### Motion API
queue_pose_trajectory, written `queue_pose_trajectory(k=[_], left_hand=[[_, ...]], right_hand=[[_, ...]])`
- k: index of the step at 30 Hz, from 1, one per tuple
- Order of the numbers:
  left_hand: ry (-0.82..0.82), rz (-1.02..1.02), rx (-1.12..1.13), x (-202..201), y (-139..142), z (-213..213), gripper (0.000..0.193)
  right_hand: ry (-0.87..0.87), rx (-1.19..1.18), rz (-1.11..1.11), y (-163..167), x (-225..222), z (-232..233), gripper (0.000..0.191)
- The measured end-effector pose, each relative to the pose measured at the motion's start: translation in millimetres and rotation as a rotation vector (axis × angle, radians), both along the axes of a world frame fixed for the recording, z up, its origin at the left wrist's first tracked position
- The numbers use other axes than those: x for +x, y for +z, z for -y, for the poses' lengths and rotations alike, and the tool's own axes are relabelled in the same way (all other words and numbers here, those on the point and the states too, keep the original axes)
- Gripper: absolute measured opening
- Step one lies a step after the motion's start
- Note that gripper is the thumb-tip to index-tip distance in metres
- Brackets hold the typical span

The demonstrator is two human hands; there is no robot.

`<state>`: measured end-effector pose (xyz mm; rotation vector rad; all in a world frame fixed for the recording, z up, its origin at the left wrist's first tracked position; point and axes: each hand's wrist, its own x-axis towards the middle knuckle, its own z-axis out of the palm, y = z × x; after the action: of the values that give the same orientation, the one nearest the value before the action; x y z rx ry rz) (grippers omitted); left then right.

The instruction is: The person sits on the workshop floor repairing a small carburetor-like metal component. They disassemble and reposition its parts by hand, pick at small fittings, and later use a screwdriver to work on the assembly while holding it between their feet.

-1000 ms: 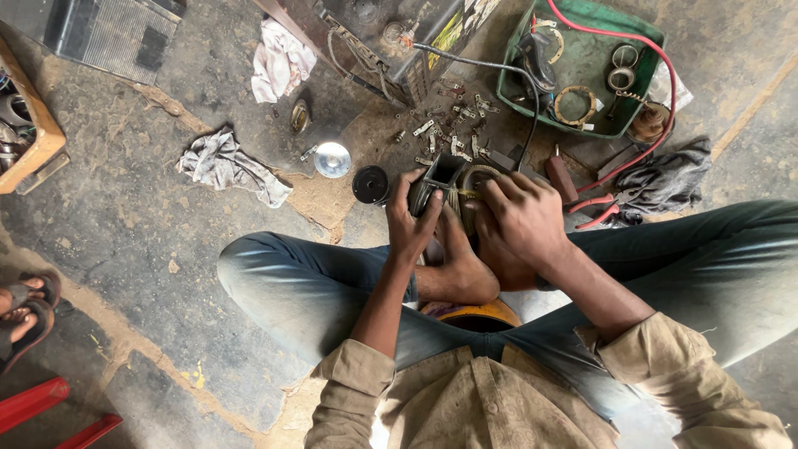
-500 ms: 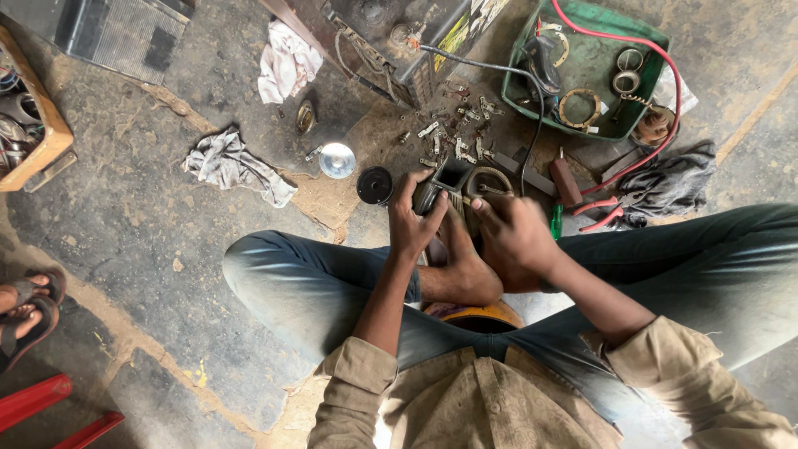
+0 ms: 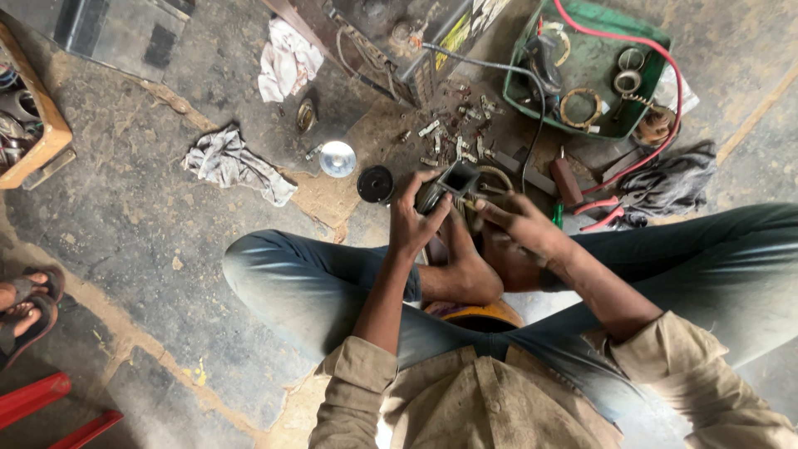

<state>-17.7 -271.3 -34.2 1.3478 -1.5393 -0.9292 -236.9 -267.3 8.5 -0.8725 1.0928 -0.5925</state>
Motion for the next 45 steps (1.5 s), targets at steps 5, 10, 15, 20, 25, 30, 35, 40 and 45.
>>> queue_pose_trajectory(k=[5,10,15,20,25,30,35,40,45], left_hand=[[0.03,-0.073,0.153,0,11,5,0.039],[-0.004,-0.064,0.013,4,18,8,0.038],[0.017,-0.044,0.104,-1,16,2,0.038],[0.024,-0.099,0.082,0,10,9,0.037],[0.011,0.008,-0.061,6,11,7,0.035],[0.01,-0.081,0.095,5,12,4,0.035],[0.002,-0.093,0.053,8,16,5,0.036],[-0.004,0.031,-0.025,7,23,1,0.036],[0.094,-0.066,0.208,4,26,0,0.034]], right_hand=[[0.067,-1.147,-0.867,28,3,-14,0.023],[-0.017,-0.704,-0.528,43,12,-2,0.016],[-0.093,-0.126,-0.082,39,11,-5,0.02],[0.016,-1.17,-0.895,34,16,-20,0.021],[0.003,-0.896,-0.567,32,19,-10,0.027],[-0.011,-1.04,-0.699,41,14,-13,0.029],[-0.001,-0.806,-0.765,40,23,-13,0.039],[-0.009,-0.719,-0.361,43,23,-7,0.049],[0.027,-1.089,-0.688,41,28,-13,0.032]])
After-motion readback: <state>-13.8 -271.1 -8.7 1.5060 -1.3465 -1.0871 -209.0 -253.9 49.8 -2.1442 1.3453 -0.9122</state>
